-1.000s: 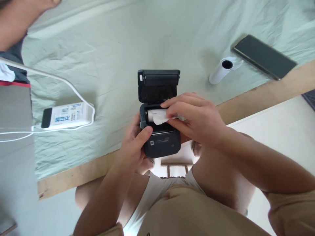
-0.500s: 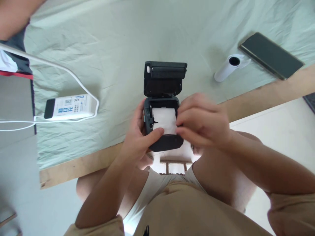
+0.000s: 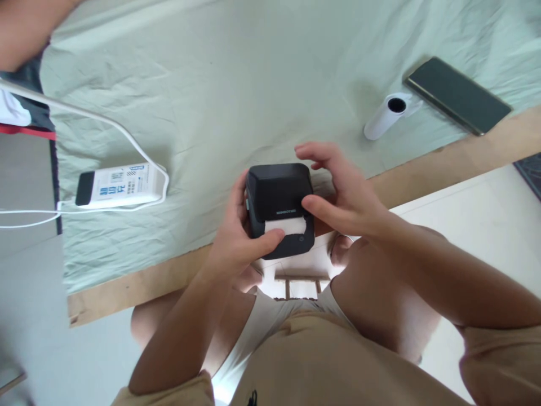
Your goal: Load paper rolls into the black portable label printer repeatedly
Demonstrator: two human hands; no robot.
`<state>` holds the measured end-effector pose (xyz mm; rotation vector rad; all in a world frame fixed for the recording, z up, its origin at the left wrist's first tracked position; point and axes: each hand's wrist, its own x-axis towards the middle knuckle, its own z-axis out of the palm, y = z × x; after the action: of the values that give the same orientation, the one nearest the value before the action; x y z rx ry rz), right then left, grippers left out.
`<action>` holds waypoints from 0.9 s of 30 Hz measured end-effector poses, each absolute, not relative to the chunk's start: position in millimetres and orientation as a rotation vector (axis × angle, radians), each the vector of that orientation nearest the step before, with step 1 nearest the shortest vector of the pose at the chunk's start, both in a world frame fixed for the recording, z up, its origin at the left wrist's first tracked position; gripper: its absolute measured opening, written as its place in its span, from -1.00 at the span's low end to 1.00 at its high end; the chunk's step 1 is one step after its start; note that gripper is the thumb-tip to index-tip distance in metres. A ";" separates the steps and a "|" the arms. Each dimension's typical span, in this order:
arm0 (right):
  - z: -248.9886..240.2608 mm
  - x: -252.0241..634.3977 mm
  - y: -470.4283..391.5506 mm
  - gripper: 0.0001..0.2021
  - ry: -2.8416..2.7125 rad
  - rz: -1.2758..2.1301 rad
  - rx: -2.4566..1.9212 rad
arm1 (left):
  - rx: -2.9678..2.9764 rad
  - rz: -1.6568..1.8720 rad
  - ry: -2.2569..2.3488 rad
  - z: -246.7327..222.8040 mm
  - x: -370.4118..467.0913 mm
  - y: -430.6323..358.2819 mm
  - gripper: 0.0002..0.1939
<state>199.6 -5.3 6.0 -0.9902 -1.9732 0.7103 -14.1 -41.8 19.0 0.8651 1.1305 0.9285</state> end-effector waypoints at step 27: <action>4.5 192.7 0.1 -0.45 -1.999 1.032 -1.083 | 0.750 0.863 1.302 35.6 -8.7 -37.7 -0.48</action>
<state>192.7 0.1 4.5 -1.0826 -1.9995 1.0324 -8.7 -37.7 35.6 0.7504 1.3019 0.8629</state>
